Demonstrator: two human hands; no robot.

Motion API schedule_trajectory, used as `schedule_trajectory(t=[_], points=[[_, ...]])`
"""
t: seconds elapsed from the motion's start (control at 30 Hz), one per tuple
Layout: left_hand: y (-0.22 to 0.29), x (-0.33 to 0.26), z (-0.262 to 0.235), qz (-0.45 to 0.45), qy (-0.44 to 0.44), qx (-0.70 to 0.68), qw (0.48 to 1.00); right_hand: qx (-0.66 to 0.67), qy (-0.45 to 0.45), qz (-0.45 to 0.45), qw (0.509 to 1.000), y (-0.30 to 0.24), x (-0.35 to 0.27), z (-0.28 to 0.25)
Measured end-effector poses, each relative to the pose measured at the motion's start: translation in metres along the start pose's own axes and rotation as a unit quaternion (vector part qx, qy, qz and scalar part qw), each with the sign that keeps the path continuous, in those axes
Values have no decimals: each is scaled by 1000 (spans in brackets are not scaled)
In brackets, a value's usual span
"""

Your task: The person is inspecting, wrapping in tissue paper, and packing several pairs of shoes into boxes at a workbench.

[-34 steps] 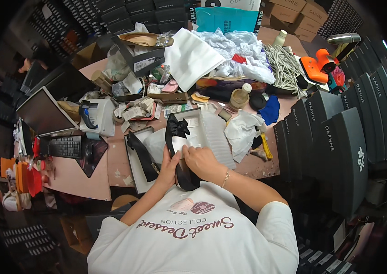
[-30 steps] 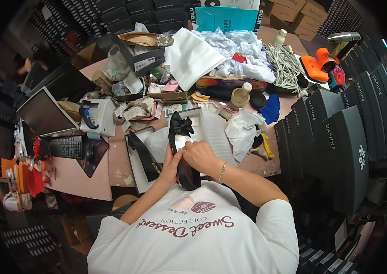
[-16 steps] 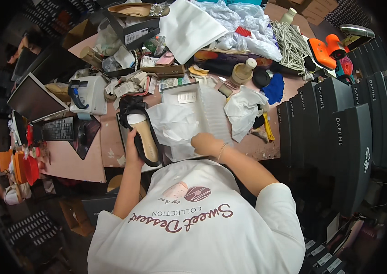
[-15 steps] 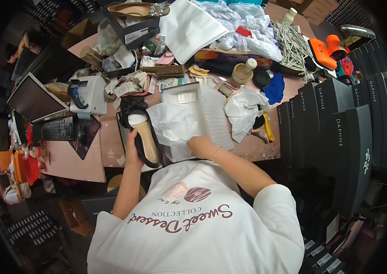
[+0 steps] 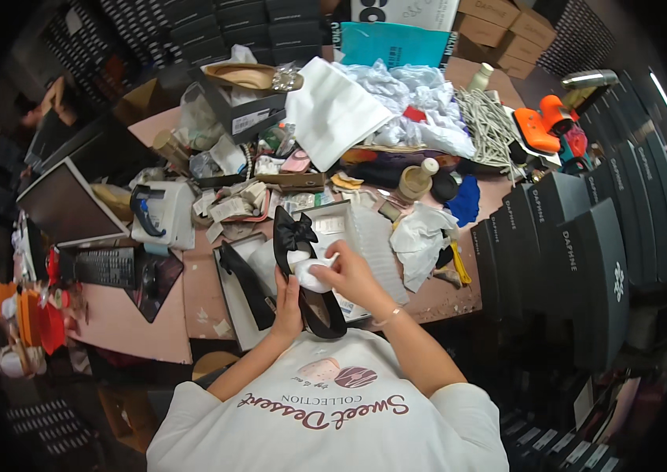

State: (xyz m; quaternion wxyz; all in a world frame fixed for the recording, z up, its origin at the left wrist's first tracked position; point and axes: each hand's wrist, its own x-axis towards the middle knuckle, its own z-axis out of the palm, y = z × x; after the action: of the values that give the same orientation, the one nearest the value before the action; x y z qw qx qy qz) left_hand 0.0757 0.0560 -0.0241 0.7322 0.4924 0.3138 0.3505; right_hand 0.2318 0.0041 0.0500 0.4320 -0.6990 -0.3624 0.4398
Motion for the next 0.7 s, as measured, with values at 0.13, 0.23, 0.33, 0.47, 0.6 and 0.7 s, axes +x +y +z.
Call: schedule_trajectory(t=[0.13,0.23,0.33,0.47,0.6,0.7], points=[[-1,2,9,-18,-13,-20,1000,96,67,-8,993,1,-6,19],[-2,2,7,-69,-46,-76,994,-134,9,-198,971,9,-32,9],[-12,-2,18,-54,-87,-54,993,-319,111,-194,921,7,-32,6],[4,0,37,8,-67,-21,998,-374,139,-216,891,14,-19,0],[2,-11,69,37,9,5,999,-407,114,-215,881,35,-1,-7],[-4,-16,65,46,22,45,998,-263,55,-285,920,26,-9,-9]])
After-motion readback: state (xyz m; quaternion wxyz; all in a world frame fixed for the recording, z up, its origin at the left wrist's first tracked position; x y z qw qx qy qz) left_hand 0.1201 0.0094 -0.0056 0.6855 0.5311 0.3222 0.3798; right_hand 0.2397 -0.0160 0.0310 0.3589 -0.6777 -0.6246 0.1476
